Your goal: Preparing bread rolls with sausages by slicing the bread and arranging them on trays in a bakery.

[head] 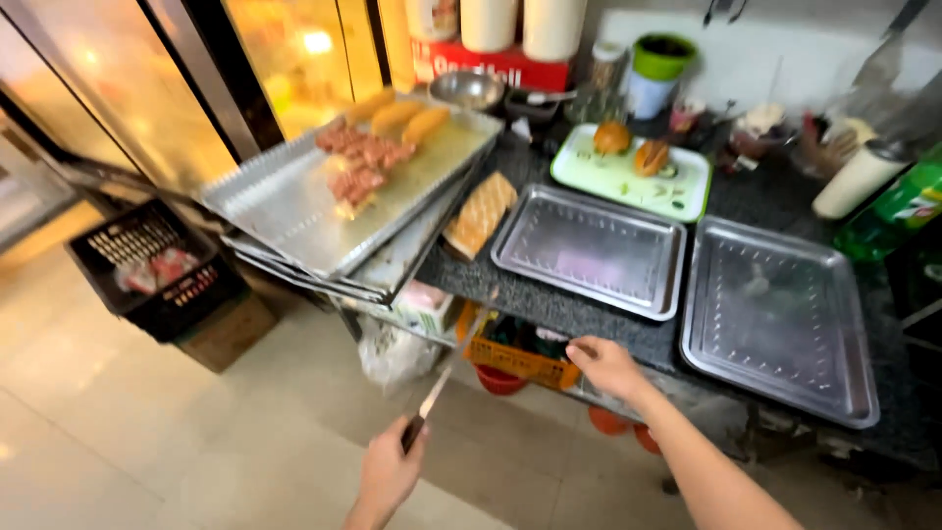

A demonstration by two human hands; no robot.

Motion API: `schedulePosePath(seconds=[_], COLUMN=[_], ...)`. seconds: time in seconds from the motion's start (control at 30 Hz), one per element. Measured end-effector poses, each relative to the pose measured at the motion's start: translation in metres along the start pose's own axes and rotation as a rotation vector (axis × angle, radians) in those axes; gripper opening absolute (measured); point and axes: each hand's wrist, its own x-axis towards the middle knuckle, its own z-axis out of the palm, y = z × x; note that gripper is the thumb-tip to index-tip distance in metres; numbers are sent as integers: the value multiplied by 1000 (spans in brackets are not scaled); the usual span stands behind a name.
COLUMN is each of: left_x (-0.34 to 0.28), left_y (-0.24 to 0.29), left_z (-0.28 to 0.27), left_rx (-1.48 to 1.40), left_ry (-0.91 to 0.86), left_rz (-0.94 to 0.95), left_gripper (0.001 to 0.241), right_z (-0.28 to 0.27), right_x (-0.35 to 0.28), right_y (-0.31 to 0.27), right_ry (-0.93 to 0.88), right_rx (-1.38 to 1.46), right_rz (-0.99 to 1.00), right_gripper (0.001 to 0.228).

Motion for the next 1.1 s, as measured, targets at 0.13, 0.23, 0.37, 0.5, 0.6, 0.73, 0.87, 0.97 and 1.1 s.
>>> schedulePosePath(seconds=[0.13,0.23,0.37,0.5,0.6,0.73,0.87,0.97,1.1], left_x=[45,81,135,184,208,259,324,358,377], left_y=[82,106,113,98,109,110,112,117,130], left_z=[-73,-105,-125,-122,-134,-143,-158,-166,-183], left_rx=[-89,-202,-233,-181,-207,-269,-280,-217,-267], left_ry=[62,134,170,123,110,92,13,26,76], left_rz=[117,269,369,299,278,217,65,31,75], left_gripper=[32,31,34,36,37,37,36,36,41], right_z=[-25,-34,-59,-69,-67,-55,-49,-37,-4], right_x=[-5,2,13,42,84,175,271,354,446], right_y=[-85,-118,-168,-193,-209,-215,-248,-259,-268], right_ry=[-34,-60,-42,-30,-37,-87,-142,-207,-229], right_rx=[307,494,556,654,625,651,631,598,667], right_rz=[147,102,82,62,102,47,38,61,128], right_gripper=[50,49,48,49,49,45,45,49,52])
